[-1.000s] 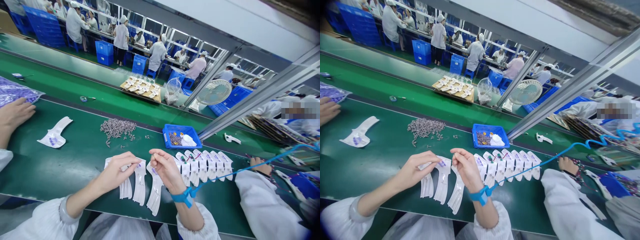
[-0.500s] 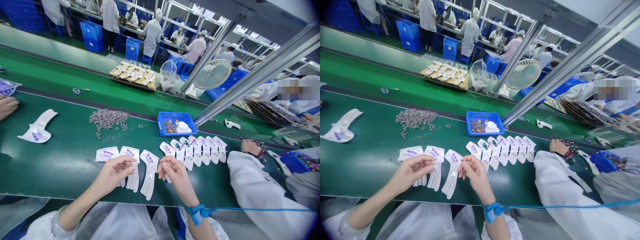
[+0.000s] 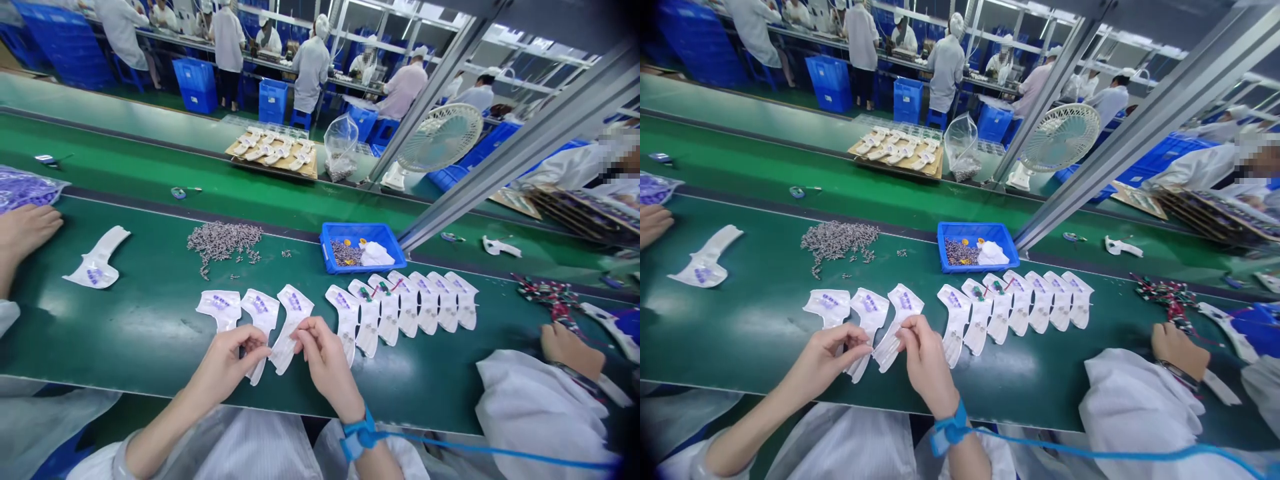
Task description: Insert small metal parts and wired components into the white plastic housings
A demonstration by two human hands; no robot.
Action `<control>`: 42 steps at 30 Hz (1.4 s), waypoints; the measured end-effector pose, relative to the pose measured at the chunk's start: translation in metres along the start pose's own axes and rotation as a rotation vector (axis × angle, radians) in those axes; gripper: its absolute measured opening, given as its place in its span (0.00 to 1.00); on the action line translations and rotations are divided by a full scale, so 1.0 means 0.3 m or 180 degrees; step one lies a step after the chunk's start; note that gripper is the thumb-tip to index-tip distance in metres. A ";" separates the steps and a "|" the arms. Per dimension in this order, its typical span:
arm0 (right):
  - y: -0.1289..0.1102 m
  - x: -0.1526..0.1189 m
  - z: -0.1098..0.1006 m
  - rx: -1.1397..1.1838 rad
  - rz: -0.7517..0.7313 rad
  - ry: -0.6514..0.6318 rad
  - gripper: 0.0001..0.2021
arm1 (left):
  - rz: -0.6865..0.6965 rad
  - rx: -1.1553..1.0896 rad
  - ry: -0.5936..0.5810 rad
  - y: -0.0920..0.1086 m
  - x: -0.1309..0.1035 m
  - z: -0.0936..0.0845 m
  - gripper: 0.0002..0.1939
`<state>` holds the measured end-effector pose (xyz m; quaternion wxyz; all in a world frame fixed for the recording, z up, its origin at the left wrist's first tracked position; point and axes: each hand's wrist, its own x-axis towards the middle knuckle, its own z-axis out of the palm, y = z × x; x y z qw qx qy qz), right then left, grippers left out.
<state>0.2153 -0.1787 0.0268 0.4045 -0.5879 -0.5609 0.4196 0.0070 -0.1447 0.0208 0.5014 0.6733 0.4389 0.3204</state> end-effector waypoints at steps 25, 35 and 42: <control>-0.035 0.033 0.007 0.0310 0.1552 -0.0506 0.13 | 0.1797 0.1137 -0.0114 -0.028 -0.012 0.070 0.12; -0.039 0.044 -0.003 -0.0338 0.1395 -0.0644 0.10 | 0.1616 0.1188 -0.0269 -0.027 0.009 0.074 0.13; -0.153 0.252 0.036 -0.1466 -0.0463 -0.0757 0.07 | 0.1385 0.0921 0.0302 0.019 -0.009 0.002 0.10</control>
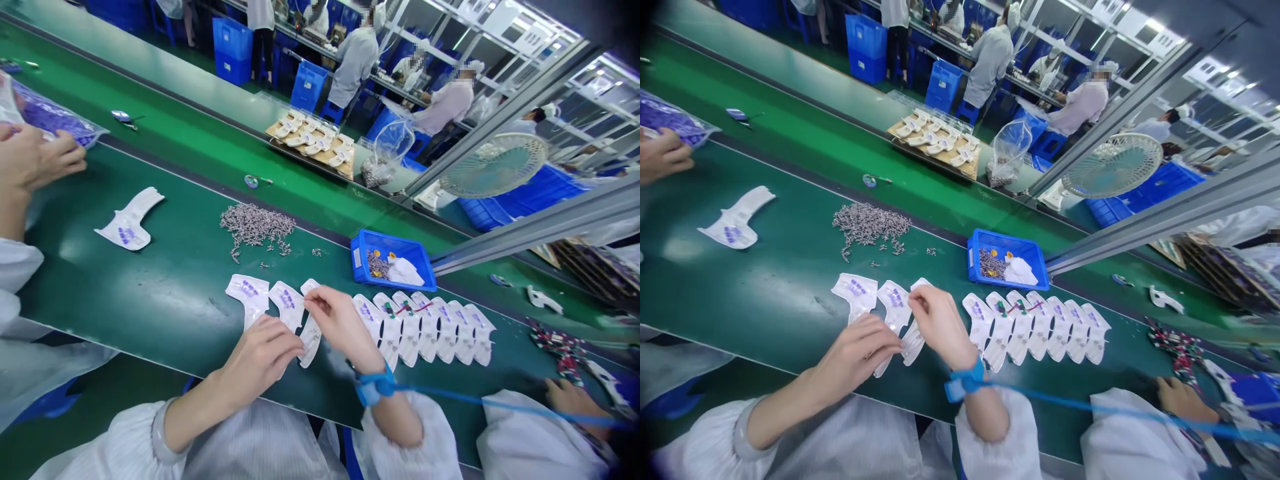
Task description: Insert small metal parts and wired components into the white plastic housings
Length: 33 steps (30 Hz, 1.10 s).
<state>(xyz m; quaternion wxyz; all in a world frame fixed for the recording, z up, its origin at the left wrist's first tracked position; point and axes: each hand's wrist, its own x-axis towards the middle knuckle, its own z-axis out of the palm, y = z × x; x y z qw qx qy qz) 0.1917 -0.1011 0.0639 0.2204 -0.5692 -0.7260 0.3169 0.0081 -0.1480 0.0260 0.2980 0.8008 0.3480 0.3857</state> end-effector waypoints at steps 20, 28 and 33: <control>-0.006 0.245 0.037 -0.0034 -0.0628 0.0028 0.07 | -0.1367 -0.0516 0.0226 -0.043 -0.068 -0.106 0.04; 0.033 0.033 -0.029 0.1206 0.0274 0.0552 0.08 | -0.0852 0.0234 -0.0354 -0.019 -0.015 -0.066 0.06; 0.028 -0.076 -0.057 0.1459 0.0537 0.0735 0.10 | -0.0713 0.0430 -0.0610 -0.016 -0.002 -0.040 0.09</control>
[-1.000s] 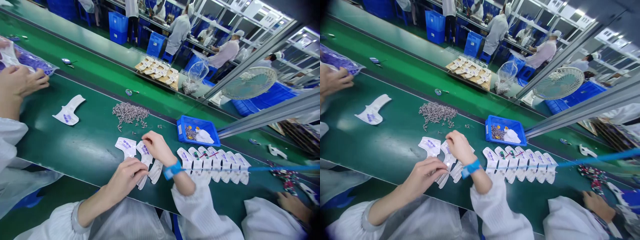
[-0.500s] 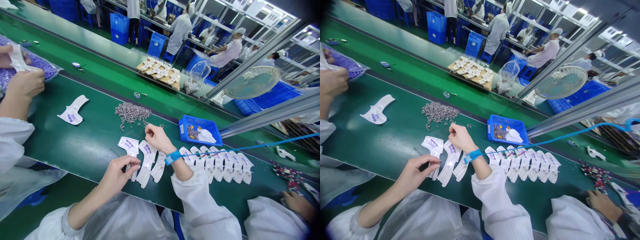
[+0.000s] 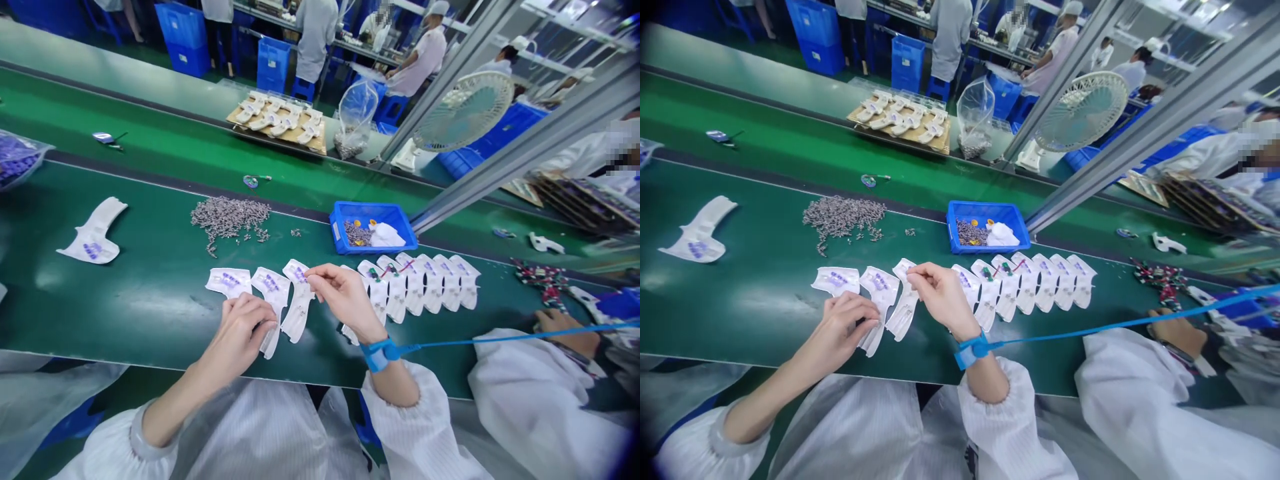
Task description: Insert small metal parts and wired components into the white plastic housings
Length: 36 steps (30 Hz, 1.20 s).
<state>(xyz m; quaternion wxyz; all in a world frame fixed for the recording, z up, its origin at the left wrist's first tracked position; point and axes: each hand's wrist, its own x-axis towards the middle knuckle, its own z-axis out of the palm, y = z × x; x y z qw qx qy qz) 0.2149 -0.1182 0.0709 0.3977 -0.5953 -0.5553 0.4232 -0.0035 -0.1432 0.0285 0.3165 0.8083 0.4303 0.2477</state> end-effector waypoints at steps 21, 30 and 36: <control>0.072 -0.125 -0.008 0.0311 0.0007 0.0305 0.07 | -0.0031 0.0203 -0.0349 0.022 0.020 0.007 0.11; 0.100 -0.119 0.001 0.0480 0.0586 0.0011 0.07 | -0.0275 0.0269 -0.0371 0.039 0.020 0.009 0.07; 0.087 -0.084 0.001 0.0337 0.0824 -0.0587 0.07 | -0.0387 0.0213 -0.0328 0.022 0.028 0.009 0.06</control>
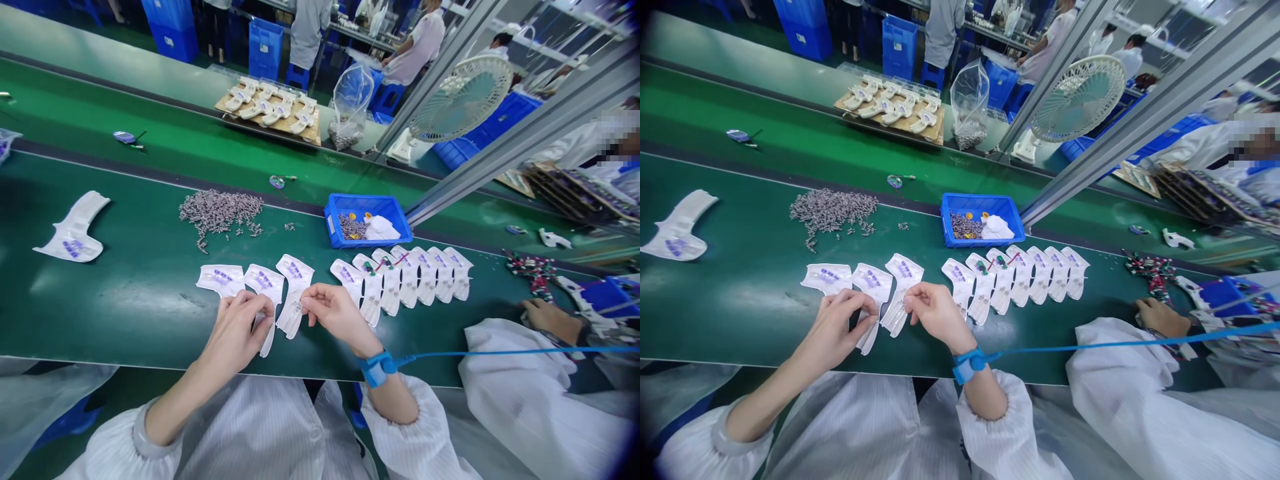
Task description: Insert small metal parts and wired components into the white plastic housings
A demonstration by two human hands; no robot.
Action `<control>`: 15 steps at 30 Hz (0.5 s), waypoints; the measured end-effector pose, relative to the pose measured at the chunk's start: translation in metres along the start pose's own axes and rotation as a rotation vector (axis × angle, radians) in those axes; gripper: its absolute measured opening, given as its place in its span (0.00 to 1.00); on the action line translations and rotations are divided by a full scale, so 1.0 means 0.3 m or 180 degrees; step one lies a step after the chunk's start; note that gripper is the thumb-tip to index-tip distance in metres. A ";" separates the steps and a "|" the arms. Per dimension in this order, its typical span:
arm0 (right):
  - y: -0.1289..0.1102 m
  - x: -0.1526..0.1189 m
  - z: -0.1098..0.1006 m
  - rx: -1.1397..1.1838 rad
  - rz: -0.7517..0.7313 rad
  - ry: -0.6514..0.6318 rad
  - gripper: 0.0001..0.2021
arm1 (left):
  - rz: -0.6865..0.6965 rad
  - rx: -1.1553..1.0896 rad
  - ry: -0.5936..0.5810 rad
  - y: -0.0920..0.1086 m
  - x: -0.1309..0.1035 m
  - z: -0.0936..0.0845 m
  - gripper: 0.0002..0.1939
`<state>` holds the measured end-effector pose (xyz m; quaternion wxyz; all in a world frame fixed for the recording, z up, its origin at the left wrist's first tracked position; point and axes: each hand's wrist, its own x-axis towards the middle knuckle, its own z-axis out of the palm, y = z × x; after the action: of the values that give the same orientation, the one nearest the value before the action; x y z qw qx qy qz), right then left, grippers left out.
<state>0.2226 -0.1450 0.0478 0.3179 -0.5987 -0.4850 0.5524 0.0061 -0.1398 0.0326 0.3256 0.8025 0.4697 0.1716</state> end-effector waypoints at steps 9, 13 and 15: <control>-0.027 0.042 0.013 -0.0515 0.0442 -0.0405 0.07 | 0.1315 0.0187 0.0258 0.012 -0.026 0.029 0.11; -0.025 0.046 0.013 -0.0486 0.0477 -0.0445 0.08 | 0.1455 0.0415 0.0463 0.012 -0.042 0.090 0.10; -0.024 0.044 0.013 -0.0466 0.0492 -0.0459 0.08 | 0.1451 0.0475 0.0514 0.005 -0.045 0.108 0.10</control>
<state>0.2161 -0.1310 0.0491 0.1942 -0.6147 -0.4980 0.5800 0.0193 -0.1637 0.0105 0.1798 0.8932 0.3124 0.2689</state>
